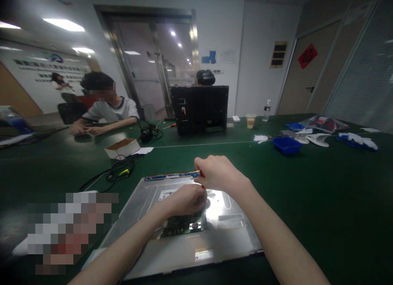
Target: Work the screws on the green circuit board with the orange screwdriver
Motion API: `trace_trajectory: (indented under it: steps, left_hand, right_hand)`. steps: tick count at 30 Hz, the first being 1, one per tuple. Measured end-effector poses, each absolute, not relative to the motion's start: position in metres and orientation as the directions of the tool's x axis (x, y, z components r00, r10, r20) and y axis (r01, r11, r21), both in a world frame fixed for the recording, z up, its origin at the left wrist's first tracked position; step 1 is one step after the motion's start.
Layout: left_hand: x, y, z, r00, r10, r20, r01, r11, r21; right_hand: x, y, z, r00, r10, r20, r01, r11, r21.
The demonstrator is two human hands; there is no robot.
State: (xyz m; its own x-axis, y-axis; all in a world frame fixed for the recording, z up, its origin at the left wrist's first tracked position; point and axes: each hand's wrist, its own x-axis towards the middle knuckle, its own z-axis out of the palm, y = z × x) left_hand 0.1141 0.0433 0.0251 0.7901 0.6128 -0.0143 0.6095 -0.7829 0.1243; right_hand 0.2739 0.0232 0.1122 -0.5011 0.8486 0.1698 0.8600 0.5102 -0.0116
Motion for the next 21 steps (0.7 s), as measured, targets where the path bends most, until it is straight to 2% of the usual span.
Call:
trace_trajectory:
  steps: [8,21]
  left_hand:
    - [0.1133,0.0436,0.0252,0.789,0.615,0.0,0.61,-0.783,0.119]
    - [0.1126,0.0449,0.026,0.805,0.593,-0.033,0.591,-0.794,0.14]
  right_hand:
    - [0.2742,0.0216,0.1144,-0.495,0.854,0.158,0.864,0.503,-0.01]
    - [0.281,0.0216,0.1139,-0.585,0.799,0.137,0.79,0.6,-0.124]
